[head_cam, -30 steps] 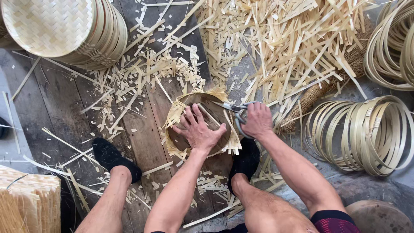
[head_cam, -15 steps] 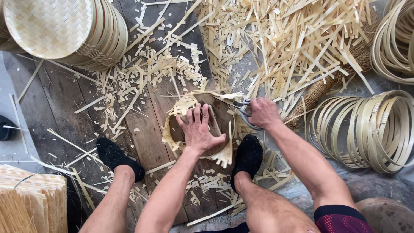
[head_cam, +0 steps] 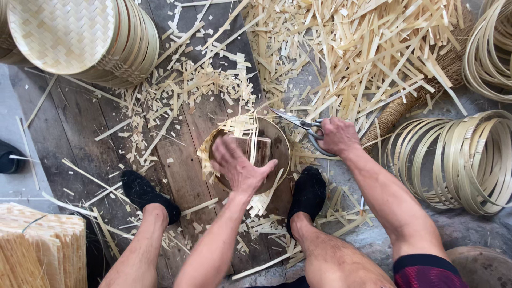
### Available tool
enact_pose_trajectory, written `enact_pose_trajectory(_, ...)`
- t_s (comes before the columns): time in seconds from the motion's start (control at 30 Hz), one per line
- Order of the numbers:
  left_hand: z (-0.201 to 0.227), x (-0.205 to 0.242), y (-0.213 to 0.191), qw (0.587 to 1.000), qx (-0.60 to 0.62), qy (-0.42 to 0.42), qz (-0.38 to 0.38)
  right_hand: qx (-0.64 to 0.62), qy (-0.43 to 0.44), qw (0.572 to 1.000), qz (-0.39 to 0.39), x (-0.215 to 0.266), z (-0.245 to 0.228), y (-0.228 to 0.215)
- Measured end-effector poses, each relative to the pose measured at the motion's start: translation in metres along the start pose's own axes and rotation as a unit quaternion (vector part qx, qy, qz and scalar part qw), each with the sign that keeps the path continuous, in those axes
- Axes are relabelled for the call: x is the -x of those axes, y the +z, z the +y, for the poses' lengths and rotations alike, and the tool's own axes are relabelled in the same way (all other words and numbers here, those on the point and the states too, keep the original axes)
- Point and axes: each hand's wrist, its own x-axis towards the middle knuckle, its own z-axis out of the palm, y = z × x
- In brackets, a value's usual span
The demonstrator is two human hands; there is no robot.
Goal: The person assembles bamboo basket lids by fitting a circular frame over a woven bamboo square, trimming the edges with scissors, and then securing it onto a wooden block to finalize the shape.
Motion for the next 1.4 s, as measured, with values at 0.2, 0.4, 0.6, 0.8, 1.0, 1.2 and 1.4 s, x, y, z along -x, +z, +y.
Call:
enact_pose_trajectory(0.2, 0.009, -0.001, -0.003, 0.993, 0.046, -0.060, -0.087, 0.044, -0.014, 0.998, -0.031, 0.005, -0.031, -0.036)
enact_pose_trajectory(0.4, -0.004, -0.012, -0.022, 0.989, 0.004, 0.035, -0.147, 0.014, 0.002, 0.998, -0.054, 0.001, -0.025, -0.015)
enact_pose_trajectory(0.6, -0.009, -0.010, -0.016, 0.986, -0.010, 0.040, -0.161, 0.020, -0.025, 0.996, 0.080, 0.003, -0.031, 0.000)
enact_pose_trajectory(0.8, -0.015, -0.016, -0.021, 0.977, -0.030, 0.065, -0.200, 0.007, 0.004, 0.998, -0.066, -0.003, -0.035, 0.000)
enact_pose_trajectory(1.0, -0.017, -0.017, -0.027, 0.972, -0.046, 0.105, -0.207, 0.046, -0.045, 0.998, 0.021, 0.006, -0.022, -0.002)
enact_pose_trajectory(1.2, -0.024, -0.018, -0.030, 0.972, -0.024, 0.145, -0.182, 0.037, -0.034, 0.999, -0.001, -0.026, -0.058, -0.015)
enact_pose_trajectory(1.4, -0.030, -0.018, -0.035, 0.948, -0.100, 0.183, -0.239, 0.087, -0.061, 0.994, -0.025, -0.006, -0.023, -0.001)
